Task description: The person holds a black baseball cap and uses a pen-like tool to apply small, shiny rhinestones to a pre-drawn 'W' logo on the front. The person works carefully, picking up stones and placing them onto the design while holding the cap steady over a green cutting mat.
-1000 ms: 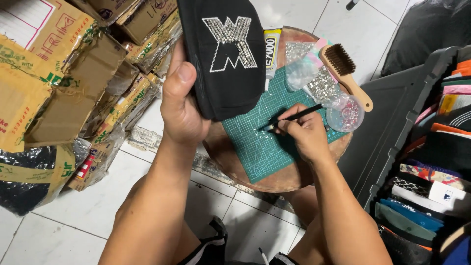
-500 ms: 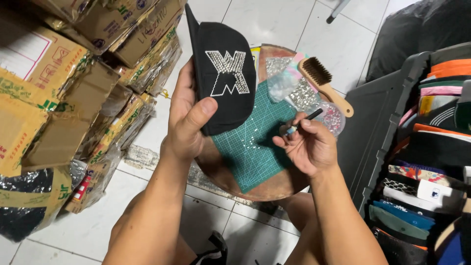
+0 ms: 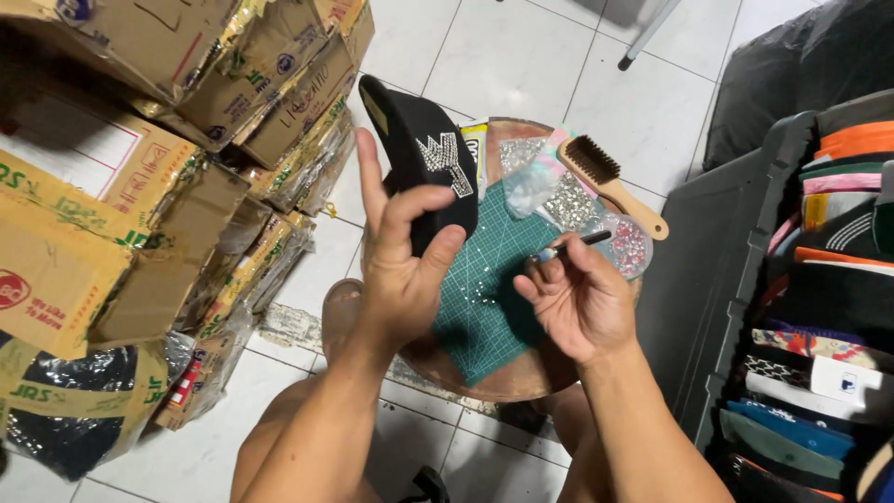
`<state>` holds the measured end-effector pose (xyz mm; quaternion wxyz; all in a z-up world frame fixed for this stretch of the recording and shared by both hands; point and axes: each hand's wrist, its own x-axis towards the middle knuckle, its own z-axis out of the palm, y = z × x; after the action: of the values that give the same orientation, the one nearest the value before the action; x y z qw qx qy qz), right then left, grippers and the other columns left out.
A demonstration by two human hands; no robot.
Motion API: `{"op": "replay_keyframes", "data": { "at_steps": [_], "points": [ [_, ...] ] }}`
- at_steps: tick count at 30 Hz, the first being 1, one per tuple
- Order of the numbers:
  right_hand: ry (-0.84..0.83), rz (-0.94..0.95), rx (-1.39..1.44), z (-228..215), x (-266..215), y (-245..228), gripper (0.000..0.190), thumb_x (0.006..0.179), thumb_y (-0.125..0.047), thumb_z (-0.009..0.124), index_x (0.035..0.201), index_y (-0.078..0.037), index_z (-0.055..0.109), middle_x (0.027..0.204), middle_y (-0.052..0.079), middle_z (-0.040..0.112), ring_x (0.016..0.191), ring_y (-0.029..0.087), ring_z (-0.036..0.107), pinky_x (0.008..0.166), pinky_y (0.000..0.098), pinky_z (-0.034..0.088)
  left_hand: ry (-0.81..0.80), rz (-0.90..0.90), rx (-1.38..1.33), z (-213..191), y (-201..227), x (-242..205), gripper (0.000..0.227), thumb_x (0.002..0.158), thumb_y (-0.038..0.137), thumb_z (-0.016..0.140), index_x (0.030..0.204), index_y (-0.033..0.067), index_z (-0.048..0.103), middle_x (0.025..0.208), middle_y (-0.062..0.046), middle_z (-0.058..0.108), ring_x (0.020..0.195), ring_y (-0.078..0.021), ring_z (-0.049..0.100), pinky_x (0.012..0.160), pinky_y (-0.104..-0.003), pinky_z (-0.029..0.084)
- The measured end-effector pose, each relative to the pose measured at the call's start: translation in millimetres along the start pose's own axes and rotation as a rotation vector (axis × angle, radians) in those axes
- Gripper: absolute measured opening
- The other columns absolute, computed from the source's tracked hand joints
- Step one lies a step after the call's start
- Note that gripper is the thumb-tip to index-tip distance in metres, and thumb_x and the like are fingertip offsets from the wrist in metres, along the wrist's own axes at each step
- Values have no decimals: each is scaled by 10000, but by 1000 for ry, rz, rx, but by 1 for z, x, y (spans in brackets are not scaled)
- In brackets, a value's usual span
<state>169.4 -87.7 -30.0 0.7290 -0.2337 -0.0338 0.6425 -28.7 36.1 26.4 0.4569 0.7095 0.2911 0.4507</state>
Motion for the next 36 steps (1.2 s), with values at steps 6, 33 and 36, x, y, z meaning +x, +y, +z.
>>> {"op": "replay_keyframes", "data": {
  "at_steps": [6, 33, 36],
  "points": [
    [78, -121, -80, 26, 2, 19, 170, 1043, -153, 628, 921, -37, 646, 760, 105, 633, 768, 188, 645, 841, 468, 651, -27, 73, 21, 1, 5, 4, 120, 1044, 197, 648, 1053, 176, 766, 1719, -235, -34, 1652, -344, 196, 1352, -434, 259],
    [241, -183, -266, 47, 17, 35, 205, 948, -124, 731, 967, 72, 675, 706, 133, 673, 642, 181, 693, 777, 458, 684, -116, 84, 186, -17, 9, 5, 188, 1012, 316, 574, 945, 198, 705, 1630, -240, 203, 1545, -370, 372, 1236, -454, 327],
    [219, -176, -261, 48, 17, 38, 184, 966, -114, 708, 959, 63, 661, 717, 146, 673, 652, 188, 694, 785, 471, 682, -119, 70, 183, -18, 7, 4, 234, 1020, 356, 544, 940, 194, 692, 1604, -215, 213, 1502, -339, 421, 1202, -436, 355]
  ]
}}
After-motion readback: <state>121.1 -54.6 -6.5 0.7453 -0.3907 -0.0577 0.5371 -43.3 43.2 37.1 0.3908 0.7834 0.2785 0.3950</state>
